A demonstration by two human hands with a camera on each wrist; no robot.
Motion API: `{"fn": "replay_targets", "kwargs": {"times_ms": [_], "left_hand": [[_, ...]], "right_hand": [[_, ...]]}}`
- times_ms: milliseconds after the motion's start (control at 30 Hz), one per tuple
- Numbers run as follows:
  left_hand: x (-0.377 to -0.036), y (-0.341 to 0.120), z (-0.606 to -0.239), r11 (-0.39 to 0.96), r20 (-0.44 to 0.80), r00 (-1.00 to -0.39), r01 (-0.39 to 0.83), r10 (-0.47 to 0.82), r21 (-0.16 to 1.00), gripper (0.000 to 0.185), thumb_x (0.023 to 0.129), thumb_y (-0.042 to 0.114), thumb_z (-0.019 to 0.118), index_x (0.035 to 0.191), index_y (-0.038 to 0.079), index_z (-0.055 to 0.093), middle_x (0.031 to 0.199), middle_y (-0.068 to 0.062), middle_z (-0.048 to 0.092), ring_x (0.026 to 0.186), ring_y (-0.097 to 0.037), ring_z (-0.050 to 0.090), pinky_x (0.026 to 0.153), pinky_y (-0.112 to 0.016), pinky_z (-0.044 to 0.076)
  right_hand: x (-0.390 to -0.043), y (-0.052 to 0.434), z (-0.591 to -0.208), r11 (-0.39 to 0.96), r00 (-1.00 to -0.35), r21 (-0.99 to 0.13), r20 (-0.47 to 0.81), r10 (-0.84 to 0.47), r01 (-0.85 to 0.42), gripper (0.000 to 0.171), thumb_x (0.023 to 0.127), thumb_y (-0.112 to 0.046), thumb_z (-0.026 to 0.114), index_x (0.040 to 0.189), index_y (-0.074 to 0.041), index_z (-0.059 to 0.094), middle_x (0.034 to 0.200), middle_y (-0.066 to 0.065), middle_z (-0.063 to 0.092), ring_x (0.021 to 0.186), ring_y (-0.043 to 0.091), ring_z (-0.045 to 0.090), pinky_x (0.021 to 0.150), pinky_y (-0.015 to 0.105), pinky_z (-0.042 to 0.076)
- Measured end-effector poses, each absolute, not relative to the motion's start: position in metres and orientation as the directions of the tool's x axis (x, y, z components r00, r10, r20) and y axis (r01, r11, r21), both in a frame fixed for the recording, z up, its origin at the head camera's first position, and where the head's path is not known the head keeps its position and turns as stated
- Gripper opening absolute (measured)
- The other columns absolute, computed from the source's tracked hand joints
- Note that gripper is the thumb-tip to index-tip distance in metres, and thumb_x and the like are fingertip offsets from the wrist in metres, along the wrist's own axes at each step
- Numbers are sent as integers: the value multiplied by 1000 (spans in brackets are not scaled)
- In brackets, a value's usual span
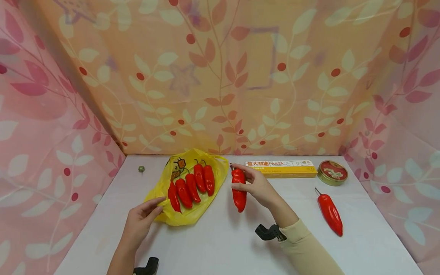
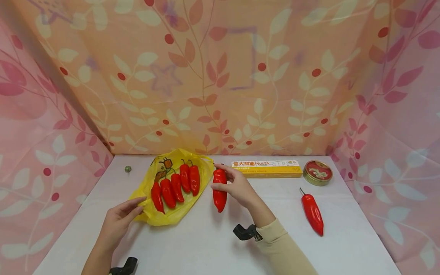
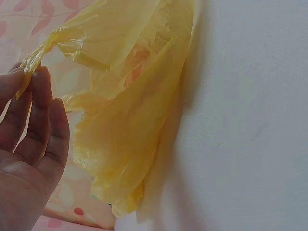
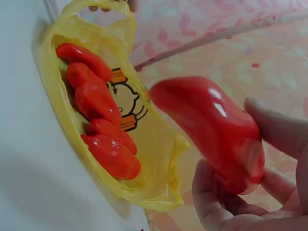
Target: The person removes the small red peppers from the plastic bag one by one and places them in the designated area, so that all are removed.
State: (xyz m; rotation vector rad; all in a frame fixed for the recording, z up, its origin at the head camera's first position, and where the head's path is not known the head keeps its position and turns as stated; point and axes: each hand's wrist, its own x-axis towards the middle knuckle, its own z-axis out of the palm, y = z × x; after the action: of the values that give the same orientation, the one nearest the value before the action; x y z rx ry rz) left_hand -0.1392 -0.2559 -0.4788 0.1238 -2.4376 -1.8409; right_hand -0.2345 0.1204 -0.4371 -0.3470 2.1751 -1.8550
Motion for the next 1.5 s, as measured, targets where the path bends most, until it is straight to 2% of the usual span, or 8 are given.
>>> {"fn": "replay_targets", "kwargs": {"times_ms": [133, 333, 500, 667, 867, 1033, 1200, 1500], "left_hand": [[-140, -256, -477, 272, 26, -993, -6, -114, 962, 34, 98, 11, 66, 131, 5, 67, 133, -13, 65, 107, 1, 63, 89, -13, 54], [-139, -256, -477, 260, 46, -994, 18, -102, 965, 33, 98, 10, 66, 130, 4, 67, 131, -13, 66, 106, 0, 64, 89, -14, 54], [-139, -253, -477, 258, 47, -994, 21, -96, 966, 32, 97, 11, 67, 129, 4, 68, 129, -12, 67, 105, -2, 65, 89, -14, 54], [-139, -252, -477, 253, 54, -995, 31, -85, 967, 32, 97, 11, 67, 129, 4, 68, 130, -13, 67, 105, -3, 65, 89, -15, 55], [-137, -252, -477, 265, 51, -994, 24, -96, 964, 33, 97, 10, 67, 129, 3, 67, 130, -15, 66, 104, -2, 65, 88, -14, 54], [-138, -253, -477, 270, 33, -994, 5, -100, 963, 33, 98, 9, 66, 131, 4, 67, 132, -14, 66, 105, -2, 64, 89, -14, 54], [-138, -252, -476, 264, 12, -994, -16, -105, 964, 34, 98, 9, 66, 132, 5, 66, 133, -13, 65, 106, -3, 64, 90, -14, 54], [-138, -253, -476, 251, 45, -995, 22, -87, 968, 34, 98, 11, 66, 131, 5, 67, 131, -11, 67, 106, -3, 65, 89, -15, 54]], "right_hand": [[-231, 132, -437, 191, -939, -982, -57, -340, -9, 69, 86, -21, 82, 147, -31, 52, 145, 9, 52, 127, 35, 53, 91, 42, 59], [-230, 159, -453, 309, -977, -951, -87, -194, 23, 74, 82, -38, 84, 148, -40, 49, 138, 13, 60, 122, 35, 60, 85, 41, 62], [-222, 187, -461, 427, -990, -903, -105, -99, 53, 72, 81, -45, 84, 143, -30, 50, 136, 16, 57, 123, 38, 57, 80, 42, 63], [-213, 210, -464, 509, -993, -860, -86, -83, 32, 69, 83, -47, 81, 143, -30, 52, 141, 17, 55, 125, 41, 55, 82, 44, 62], [-205, 228, -463, 520, -990, -853, -109, -92, 46, 73, 88, -52, 74, 152, -30, 45, 146, 21, 51, 127, 44, 55, 87, 46, 61], [-200, 241, -459, 504, -985, -863, -107, -138, 23, 72, 94, -43, 70, 157, -30, 36, 152, 23, 45, 132, 48, 51, 95, 52, 57], [-194, 254, -458, 527, -984, -850, -103, -143, 12, 73, 94, -38, 71, 157, -31, 35, 150, 23, 46, 127, 46, 53, 87, 49, 60], [-187, 276, -465, 636, -993, -771, -89, -79, 18, 69, 95, -39, 69, 154, -18, 39, 140, 27, 54, 122, 45, 56, 81, 48, 62]]}}
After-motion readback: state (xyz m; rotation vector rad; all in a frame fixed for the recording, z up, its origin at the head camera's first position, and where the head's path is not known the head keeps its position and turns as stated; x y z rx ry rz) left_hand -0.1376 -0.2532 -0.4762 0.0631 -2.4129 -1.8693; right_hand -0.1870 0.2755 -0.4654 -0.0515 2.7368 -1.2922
